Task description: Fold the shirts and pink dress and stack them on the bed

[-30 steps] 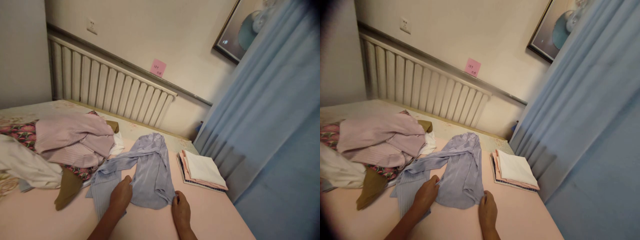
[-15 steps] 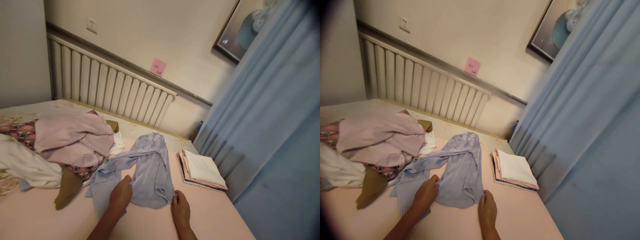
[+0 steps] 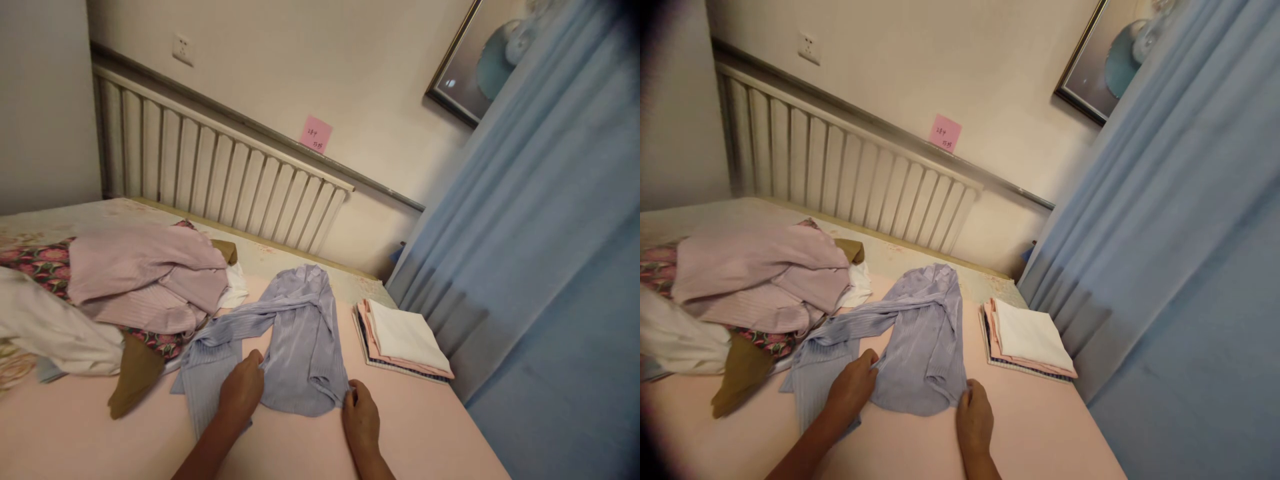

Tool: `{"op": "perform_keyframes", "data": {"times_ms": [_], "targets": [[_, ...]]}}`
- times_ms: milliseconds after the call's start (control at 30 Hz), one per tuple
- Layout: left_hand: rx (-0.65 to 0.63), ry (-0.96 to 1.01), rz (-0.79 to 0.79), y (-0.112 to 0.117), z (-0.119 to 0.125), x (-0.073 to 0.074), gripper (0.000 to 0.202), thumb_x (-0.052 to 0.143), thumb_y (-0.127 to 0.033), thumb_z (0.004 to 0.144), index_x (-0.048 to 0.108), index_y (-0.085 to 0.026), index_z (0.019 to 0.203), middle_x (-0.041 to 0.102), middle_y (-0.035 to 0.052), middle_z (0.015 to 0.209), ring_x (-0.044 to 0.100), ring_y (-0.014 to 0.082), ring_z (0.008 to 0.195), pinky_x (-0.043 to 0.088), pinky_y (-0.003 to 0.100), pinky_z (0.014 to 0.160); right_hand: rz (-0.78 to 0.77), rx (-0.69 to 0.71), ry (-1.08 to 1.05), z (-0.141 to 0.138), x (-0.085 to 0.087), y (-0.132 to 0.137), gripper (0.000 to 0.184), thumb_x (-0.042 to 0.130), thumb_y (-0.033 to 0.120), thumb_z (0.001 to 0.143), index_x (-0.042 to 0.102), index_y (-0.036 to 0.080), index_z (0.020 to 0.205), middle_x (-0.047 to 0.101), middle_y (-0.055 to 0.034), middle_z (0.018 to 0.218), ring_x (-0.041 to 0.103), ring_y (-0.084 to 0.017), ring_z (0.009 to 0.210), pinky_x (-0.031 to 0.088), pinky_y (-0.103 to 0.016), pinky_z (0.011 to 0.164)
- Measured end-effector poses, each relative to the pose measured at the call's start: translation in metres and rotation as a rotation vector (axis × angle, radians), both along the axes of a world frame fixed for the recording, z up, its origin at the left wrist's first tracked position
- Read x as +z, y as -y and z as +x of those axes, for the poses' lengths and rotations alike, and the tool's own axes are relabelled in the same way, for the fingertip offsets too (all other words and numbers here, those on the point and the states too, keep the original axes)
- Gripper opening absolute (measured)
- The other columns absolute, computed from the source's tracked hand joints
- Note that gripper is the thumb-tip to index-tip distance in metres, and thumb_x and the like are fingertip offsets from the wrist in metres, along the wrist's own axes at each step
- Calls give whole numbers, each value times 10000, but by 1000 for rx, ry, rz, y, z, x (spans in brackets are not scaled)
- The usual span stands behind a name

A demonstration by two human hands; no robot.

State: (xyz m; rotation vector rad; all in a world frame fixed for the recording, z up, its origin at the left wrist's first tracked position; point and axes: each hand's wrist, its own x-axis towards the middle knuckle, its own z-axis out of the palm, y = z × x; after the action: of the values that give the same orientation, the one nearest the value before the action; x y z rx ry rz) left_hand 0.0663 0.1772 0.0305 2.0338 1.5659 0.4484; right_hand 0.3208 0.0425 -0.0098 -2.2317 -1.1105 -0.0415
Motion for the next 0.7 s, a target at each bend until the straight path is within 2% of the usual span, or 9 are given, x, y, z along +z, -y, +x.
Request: {"op": "perform_keyframes", "data": {"times_ms": [200,700], "targets": [[3,1,21,-2,1,-6,96,370,-169,820,435,-237,839,653,23,816,624,200,810,381,288,640,1,-11,9,0,-1,0,329,385,285,844,624,184,1046,685,-91,1021,637,-220,911,451,-286,774],[-10,-18,-10,-3,1,-4,96,381,-163,841,442,-236,849,663,20,848,634,197,858,409,287,687,15,8,18,-3,5,1,274,399,279,840,626,203,974,690,-70,954,639,-206,836,448,-269,705]]}}
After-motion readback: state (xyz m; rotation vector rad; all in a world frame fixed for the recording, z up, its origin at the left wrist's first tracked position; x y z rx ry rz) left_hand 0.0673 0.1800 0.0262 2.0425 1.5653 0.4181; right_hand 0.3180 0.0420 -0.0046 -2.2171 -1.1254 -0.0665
